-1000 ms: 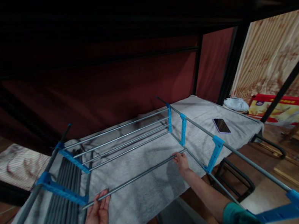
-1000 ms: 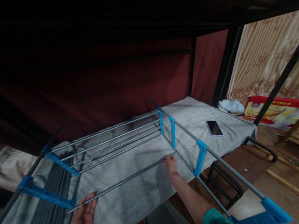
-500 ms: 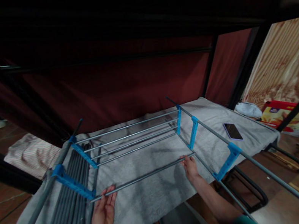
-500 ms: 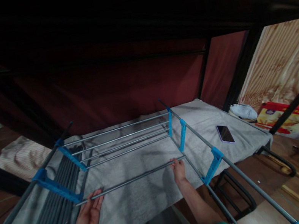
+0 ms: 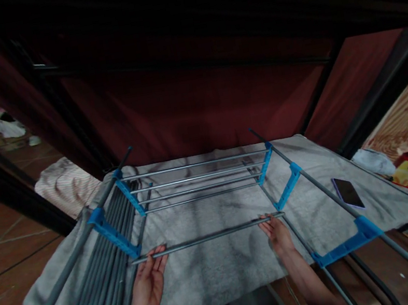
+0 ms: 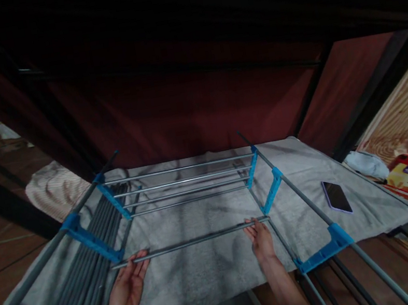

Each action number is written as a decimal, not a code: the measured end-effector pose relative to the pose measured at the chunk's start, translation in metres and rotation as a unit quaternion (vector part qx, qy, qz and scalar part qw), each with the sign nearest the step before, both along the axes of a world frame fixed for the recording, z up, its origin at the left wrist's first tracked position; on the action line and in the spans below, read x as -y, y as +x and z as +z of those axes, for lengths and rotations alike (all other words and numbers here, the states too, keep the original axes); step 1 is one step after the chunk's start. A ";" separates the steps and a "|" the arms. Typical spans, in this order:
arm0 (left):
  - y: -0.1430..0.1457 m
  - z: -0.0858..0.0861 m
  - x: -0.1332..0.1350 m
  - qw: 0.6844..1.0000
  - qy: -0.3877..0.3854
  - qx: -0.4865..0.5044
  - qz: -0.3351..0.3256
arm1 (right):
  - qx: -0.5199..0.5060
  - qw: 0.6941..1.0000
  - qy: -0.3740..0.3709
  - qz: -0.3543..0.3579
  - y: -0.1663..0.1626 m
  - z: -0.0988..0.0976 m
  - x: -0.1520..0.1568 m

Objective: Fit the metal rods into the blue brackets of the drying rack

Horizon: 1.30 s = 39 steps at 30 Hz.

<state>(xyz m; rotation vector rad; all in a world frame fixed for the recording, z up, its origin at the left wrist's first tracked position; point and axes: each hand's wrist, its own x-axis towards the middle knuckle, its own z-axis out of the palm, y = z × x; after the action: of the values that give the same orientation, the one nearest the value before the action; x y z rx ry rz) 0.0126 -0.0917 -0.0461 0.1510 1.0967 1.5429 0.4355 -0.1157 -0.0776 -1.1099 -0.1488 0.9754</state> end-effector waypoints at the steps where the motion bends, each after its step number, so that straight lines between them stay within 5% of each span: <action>1: 0.001 0.003 0.001 1.000 -0.006 0.003 0.001 | -0.001 1.000 0.007 0.009 0.001 0.001 -0.001; 15: 0.022 0.031 0.014 0.997 -0.067 0.004 0.024 | -0.011 0.998 -0.029 0.057 0.030 -0.010 0.000; 39: 0.033 0.031 0.012 0.996 -0.083 0.029 0.031 | 0.027 0.995 -0.042 0.087 0.005 -0.002 -0.001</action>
<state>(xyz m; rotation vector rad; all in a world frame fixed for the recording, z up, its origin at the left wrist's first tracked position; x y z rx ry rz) 0.0452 -0.1040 -0.0154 -0.0419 1.1874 1.4948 0.4403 -0.1151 -0.0794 -1.2163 -0.2528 1.1165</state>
